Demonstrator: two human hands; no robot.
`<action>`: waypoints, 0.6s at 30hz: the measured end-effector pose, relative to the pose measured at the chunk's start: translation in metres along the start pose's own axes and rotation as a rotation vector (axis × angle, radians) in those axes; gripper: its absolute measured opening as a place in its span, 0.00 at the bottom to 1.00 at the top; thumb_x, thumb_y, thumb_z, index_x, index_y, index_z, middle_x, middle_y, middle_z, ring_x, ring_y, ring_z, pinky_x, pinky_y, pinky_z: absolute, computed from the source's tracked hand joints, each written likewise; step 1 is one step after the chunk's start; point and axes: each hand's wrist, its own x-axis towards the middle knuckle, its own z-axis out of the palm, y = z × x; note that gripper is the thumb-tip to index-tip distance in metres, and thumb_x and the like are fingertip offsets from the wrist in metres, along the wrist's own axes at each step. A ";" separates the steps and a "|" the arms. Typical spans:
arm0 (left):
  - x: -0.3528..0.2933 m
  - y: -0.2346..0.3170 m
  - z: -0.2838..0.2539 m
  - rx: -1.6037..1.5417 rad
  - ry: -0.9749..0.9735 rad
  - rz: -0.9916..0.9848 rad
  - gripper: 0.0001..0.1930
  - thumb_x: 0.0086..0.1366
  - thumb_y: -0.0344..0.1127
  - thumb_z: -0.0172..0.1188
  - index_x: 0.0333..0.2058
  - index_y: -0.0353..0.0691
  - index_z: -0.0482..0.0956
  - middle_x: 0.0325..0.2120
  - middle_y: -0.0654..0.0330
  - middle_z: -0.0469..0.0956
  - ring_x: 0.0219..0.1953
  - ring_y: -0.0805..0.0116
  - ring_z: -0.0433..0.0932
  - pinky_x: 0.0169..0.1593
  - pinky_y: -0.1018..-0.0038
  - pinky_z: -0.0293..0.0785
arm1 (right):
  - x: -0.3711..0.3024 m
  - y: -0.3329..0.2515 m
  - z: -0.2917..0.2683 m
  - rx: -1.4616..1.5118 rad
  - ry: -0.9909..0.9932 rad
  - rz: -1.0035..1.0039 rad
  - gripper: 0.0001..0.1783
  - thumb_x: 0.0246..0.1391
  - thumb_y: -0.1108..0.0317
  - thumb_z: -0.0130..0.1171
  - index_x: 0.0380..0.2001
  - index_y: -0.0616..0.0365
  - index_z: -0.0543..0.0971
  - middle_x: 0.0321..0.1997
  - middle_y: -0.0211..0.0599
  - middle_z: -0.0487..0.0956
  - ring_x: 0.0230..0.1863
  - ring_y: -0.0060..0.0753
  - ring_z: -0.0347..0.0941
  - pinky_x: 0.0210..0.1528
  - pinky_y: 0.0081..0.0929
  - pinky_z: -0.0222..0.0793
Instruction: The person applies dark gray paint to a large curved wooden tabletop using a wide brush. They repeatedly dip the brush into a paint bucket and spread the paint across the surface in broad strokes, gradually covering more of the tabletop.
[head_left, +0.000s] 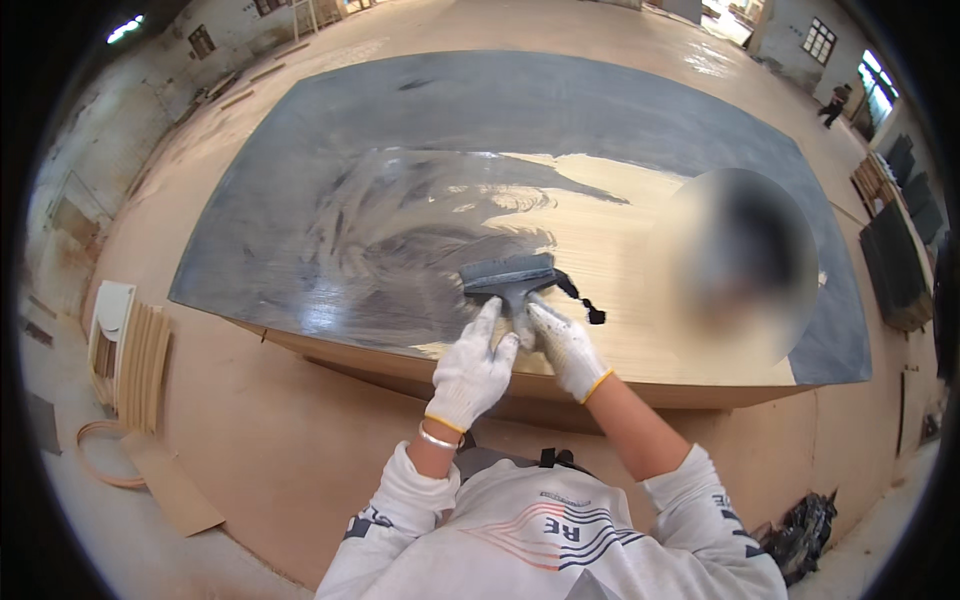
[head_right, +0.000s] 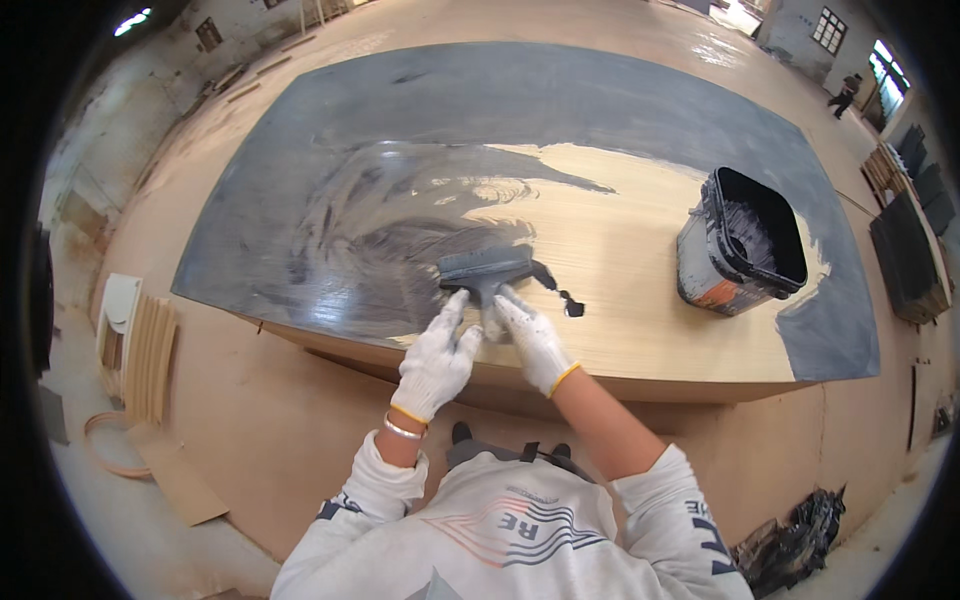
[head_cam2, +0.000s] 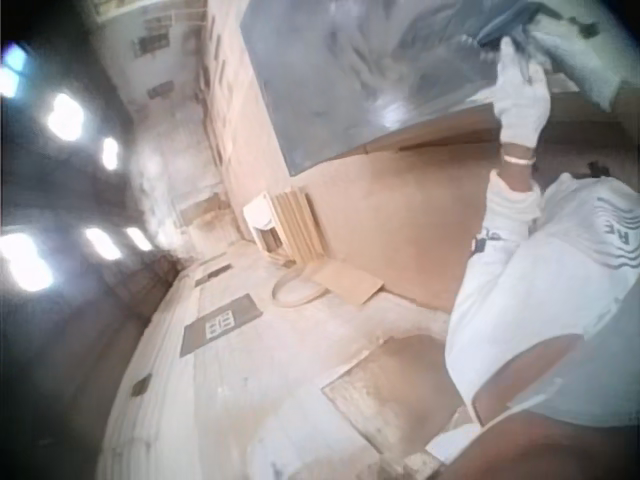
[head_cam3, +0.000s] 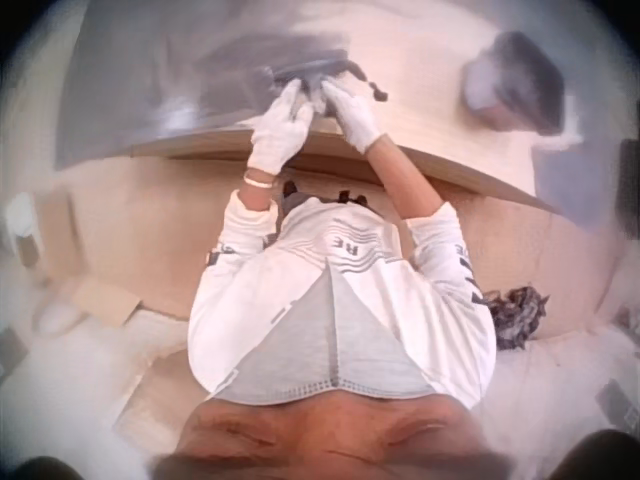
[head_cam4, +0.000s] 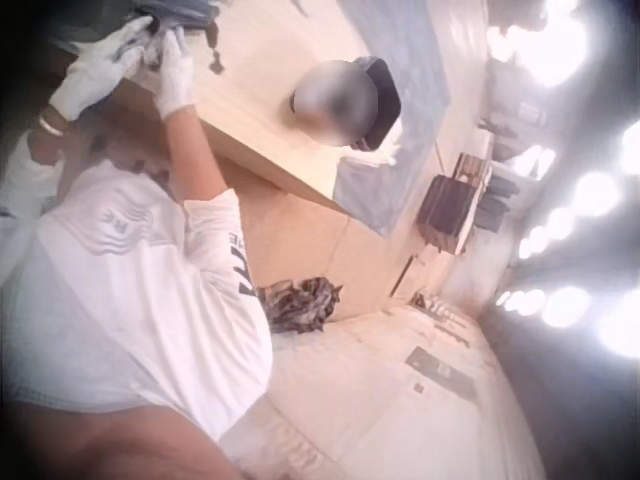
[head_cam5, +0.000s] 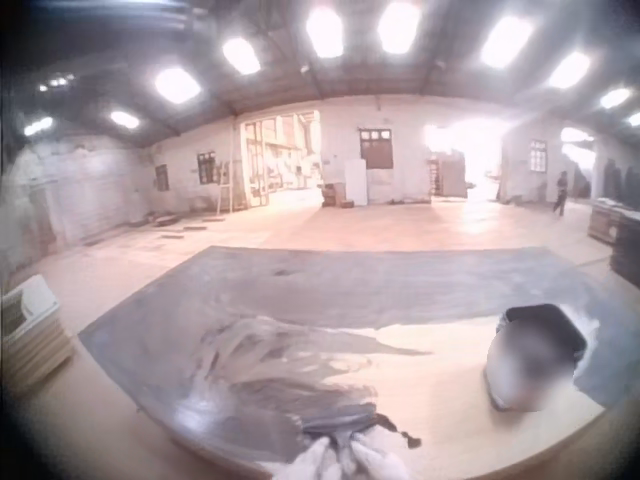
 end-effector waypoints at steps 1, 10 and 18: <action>0.005 0.006 0.009 0.097 -0.096 -0.068 0.30 0.72 0.45 0.59 0.70 0.46 0.70 0.58 0.42 0.80 0.57 0.41 0.80 0.60 0.53 0.76 | -0.007 -0.002 0.001 0.007 -0.037 0.035 0.30 0.73 0.57 0.61 0.72 0.58 0.72 0.63 0.33 0.81 0.62 0.27 0.75 0.65 0.30 0.69; 0.023 0.056 0.047 0.696 -0.277 -0.312 0.30 0.73 0.43 0.55 0.72 0.50 0.68 0.52 0.40 0.79 0.50 0.38 0.84 0.54 0.49 0.80 | -0.042 -0.020 -0.063 -0.460 -0.373 -0.217 0.29 0.76 0.56 0.56 0.69 0.67 0.74 0.68 0.43 0.80 0.69 0.30 0.72 0.70 0.30 0.67; 0.136 -0.018 -0.021 0.907 -0.227 -0.235 0.18 0.75 0.45 0.52 0.59 0.56 0.81 0.44 0.52 0.88 0.47 0.48 0.87 0.50 0.51 0.83 | -0.110 -0.057 -0.180 -0.644 0.177 -0.696 0.19 0.66 0.82 0.54 0.58 0.67 0.82 0.49 0.51 0.86 0.51 0.41 0.84 0.57 0.33 0.77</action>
